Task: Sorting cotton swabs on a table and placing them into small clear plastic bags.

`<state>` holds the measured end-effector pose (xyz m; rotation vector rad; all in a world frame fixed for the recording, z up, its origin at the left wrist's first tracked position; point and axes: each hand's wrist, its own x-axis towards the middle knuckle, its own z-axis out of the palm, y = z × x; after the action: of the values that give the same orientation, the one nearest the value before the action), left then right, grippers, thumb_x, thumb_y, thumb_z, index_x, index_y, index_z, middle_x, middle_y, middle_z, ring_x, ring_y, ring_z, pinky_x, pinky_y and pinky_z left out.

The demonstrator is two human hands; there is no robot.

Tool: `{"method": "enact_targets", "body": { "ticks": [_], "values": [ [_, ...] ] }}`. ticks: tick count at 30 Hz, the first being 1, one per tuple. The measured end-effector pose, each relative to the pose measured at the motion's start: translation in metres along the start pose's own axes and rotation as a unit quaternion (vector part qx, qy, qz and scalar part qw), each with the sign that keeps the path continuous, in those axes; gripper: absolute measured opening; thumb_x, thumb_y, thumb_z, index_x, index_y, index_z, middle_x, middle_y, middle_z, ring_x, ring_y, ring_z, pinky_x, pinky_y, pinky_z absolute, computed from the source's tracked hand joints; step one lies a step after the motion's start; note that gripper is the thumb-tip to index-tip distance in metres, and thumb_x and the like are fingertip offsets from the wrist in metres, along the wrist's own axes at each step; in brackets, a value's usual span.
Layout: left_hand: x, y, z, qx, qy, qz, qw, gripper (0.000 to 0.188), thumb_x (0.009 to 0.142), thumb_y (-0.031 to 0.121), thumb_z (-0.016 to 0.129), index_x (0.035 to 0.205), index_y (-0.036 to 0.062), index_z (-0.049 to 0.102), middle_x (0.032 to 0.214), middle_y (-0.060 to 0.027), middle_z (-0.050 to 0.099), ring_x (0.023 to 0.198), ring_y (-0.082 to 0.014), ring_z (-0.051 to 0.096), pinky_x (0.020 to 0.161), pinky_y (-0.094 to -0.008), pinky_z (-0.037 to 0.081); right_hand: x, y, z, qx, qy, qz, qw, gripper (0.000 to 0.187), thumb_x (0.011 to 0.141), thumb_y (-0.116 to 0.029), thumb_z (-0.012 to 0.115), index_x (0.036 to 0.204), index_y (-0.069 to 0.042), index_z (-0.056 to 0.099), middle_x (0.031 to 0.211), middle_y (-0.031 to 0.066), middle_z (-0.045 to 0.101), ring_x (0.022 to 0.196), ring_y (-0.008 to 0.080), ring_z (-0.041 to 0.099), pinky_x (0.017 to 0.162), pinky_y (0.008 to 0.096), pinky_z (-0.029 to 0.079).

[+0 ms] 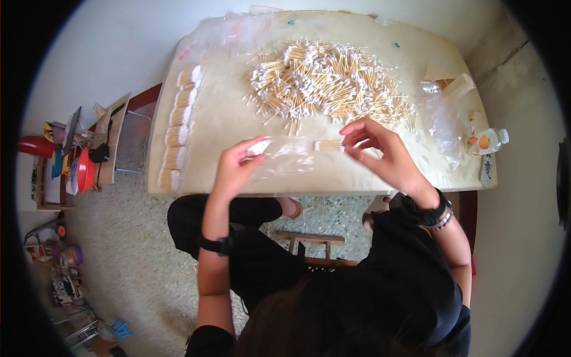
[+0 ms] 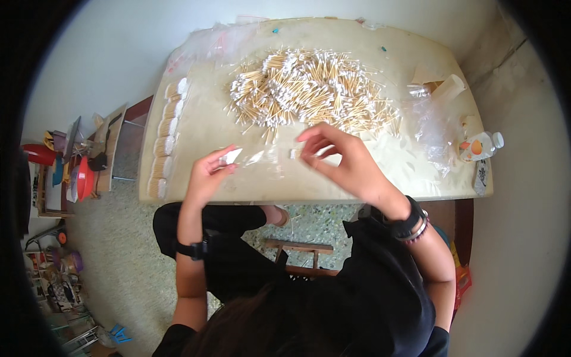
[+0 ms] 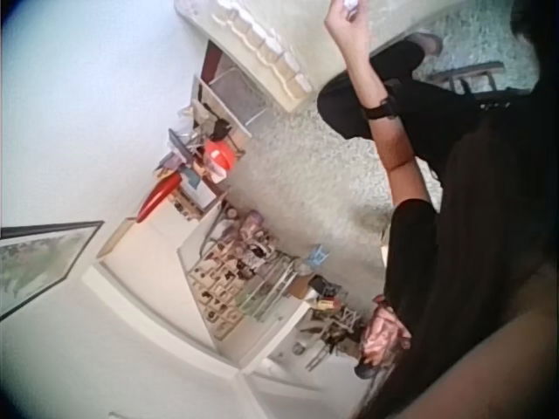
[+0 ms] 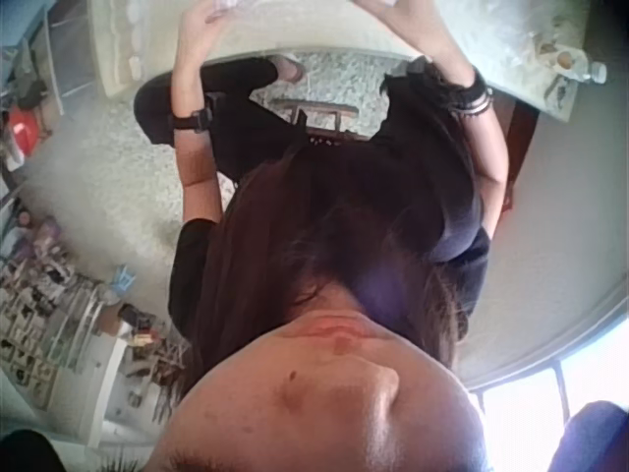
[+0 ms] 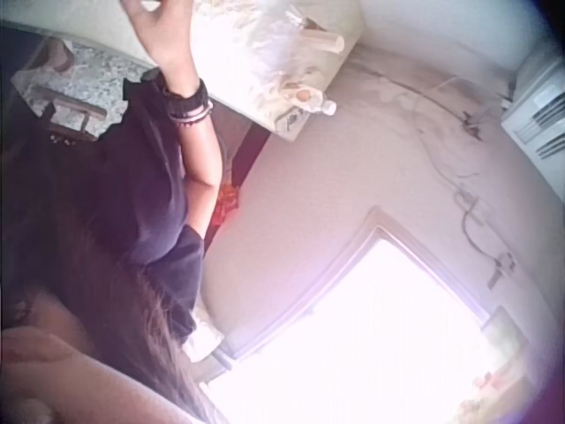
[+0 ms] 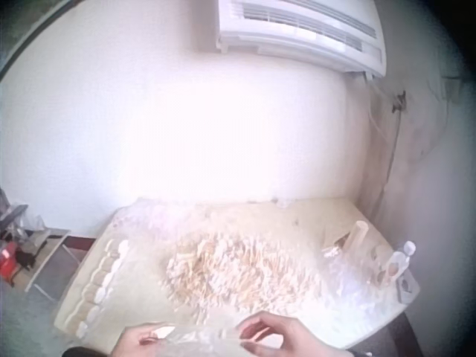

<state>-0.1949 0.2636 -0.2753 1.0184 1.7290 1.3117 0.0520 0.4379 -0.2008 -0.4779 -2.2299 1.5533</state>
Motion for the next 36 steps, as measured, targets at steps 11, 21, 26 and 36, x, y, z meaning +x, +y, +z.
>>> {"method": "enact_targets", "body": {
  "ticks": [11, 21, 26, 36],
  "values": [
    [0.078, -0.065, -0.079, 0.487, 0.114, 0.09, 0.861, 0.058, 0.074, 0.009, 0.066, 0.129, 0.0084, 0.048, 0.112, -0.0198, 0.057, 0.108, -0.0335, 0.05, 0.094, -0.0418, 0.039, -0.048, -0.174, 0.045, 0.046, -0.059, -0.441, 0.895, 0.018, 0.075, -0.008, 0.058, 0.088, -0.004, 0.069, 0.069, 0.0002, 0.044, 0.054, 0.0118, 0.044, 0.044, 0.0216, 0.037],
    [0.165, 0.032, 0.125, 0.318, 0.133, 0.297, 0.891, 0.024, 0.077, 0.009, 0.062, 0.1, 0.0019, 0.064, 0.099, -0.0147, 0.059, 0.097, -0.0309, 0.053, 0.086, -0.0406, 0.043, -0.05, -0.152, -0.025, 0.067, -0.13, -0.432, 0.89, 0.019, 0.075, -0.002, 0.057, 0.089, -0.002, 0.07, 0.09, 0.0107, 0.062, 0.063, 0.0208, 0.057, 0.05, 0.0251, 0.043],
    [0.108, -0.018, 0.129, 0.346, 0.062, 0.322, 0.879, 0.034, 0.082, 0.007, 0.052, 0.115, -0.0012, 0.055, 0.116, -0.0156, 0.054, 0.114, -0.0326, 0.046, 0.097, -0.0418, 0.036, -0.021, -0.079, -0.037, -0.228, -0.108, -0.184, 0.95, 0.026, 0.071, 0.005, 0.053, 0.094, 0.003, 0.064, 0.095, 0.013, 0.063, 0.079, 0.0314, 0.06, 0.068, 0.0364, 0.05],
    [0.038, -0.063, 0.149, 0.457, -0.061, 0.208, 0.863, 0.064, 0.09, 0.024, 0.047, 0.14, -0.0069, 0.021, 0.148, -0.0207, 0.019, 0.138, -0.0356, 0.016, 0.111, -0.0488, 0.015, 0.013, 0.105, -0.018, -0.594, -0.102, -0.069, 0.795, 0.057, 0.08, -0.004, 0.052, 0.134, 0.006, 0.034, 0.141, 0.0198, 0.033, 0.132, 0.0322, 0.031, 0.108, 0.0411, 0.028]
  ]
}}
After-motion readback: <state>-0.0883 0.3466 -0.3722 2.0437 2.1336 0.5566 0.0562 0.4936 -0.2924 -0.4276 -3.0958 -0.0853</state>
